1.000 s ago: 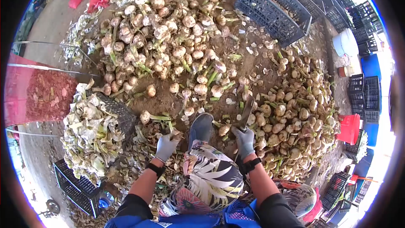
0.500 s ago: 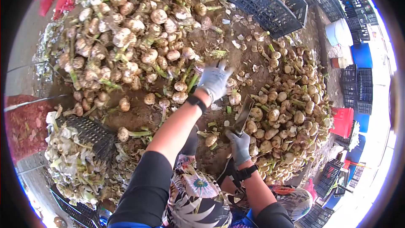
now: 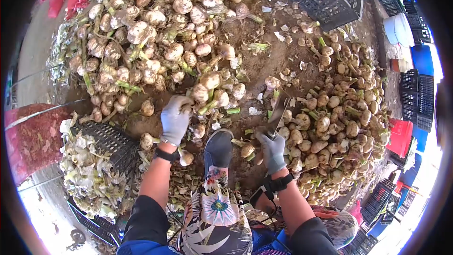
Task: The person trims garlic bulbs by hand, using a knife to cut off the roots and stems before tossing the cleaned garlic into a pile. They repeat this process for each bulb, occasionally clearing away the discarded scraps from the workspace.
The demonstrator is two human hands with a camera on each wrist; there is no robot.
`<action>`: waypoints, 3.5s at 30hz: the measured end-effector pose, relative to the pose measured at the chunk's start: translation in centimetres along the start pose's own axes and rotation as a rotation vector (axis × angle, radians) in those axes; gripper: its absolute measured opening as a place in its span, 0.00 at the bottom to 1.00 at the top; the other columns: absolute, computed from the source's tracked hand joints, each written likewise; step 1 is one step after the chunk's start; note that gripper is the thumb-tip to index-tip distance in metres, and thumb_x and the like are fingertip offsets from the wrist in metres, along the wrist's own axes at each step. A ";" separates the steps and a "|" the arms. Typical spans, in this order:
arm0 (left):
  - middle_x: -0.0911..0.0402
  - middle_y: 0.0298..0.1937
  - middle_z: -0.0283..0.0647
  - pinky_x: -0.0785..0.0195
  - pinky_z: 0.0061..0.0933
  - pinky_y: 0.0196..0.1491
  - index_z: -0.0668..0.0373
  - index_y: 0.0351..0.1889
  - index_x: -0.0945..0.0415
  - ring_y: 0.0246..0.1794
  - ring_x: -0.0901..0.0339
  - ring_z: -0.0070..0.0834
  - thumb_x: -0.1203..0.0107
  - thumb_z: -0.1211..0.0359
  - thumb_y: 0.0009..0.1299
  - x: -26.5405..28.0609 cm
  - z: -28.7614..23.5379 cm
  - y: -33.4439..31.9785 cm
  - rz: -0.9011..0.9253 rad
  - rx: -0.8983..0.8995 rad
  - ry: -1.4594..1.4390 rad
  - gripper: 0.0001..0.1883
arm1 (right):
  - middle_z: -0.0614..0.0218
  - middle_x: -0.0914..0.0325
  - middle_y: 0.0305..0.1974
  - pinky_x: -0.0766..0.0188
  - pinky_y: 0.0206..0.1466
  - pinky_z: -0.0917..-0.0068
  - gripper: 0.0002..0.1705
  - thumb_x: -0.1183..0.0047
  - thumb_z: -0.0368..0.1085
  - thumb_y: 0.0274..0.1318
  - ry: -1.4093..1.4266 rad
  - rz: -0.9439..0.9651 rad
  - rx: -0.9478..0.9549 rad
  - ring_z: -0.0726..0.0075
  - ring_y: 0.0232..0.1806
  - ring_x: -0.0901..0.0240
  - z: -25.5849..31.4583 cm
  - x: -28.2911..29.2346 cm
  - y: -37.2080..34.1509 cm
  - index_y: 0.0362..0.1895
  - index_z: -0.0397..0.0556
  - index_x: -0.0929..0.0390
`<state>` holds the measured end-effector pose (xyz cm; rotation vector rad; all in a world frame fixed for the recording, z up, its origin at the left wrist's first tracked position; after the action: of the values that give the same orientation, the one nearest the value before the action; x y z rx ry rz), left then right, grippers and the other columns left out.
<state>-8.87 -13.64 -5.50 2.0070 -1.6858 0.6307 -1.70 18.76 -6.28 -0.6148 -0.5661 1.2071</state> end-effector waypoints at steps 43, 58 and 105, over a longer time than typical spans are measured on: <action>0.25 0.62 0.45 0.32 0.34 0.65 0.68 0.76 0.55 0.62 0.27 0.32 0.38 0.71 0.68 -2.7 -2.1 -9.3 0.413 0.213 -0.738 0.44 | 0.62 0.22 0.33 0.27 0.36 0.56 0.19 0.42 0.36 0.46 -1.214 0.350 0.829 0.49 0.35 0.22 10.3 -10.7 -7.6 0.46 0.54 0.21; 0.18 0.53 0.40 0.27 0.29 0.57 0.66 0.57 0.25 0.52 0.21 0.25 0.35 0.79 0.63 -0.2 -11.5 -6.6 0.587 0.196 -0.927 0.23 | 0.60 0.16 0.31 0.23 0.35 0.66 0.13 0.43 0.39 0.58 -1.265 0.159 0.359 0.59 0.28 0.18 4.7 -3.4 0.4 0.47 0.54 0.16; 0.23 0.55 0.35 0.31 0.26 0.58 0.65 0.65 0.33 0.56 0.28 0.21 0.36 0.75 0.63 -7.0 -10.5 -4.9 0.405 0.263 -0.730 0.31 | 0.70 0.17 0.44 0.28 0.45 0.81 0.19 0.39 0.35 0.61 -0.078 0.276 0.205 0.82 0.43 0.25 8.1 -4.2 -2.0 0.54 0.41 0.20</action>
<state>-5.78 -1.08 -1.54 2.2572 -2.5944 0.2485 -7.03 15.35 0.53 -0.4824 -0.4240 1.5340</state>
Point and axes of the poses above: each hand's wrist, its own y-axis towards the middle knuckle, its own x-axis out of the back of the hand, z = x × y, the point moved 7 cm from there along y, towards the middle knuckle
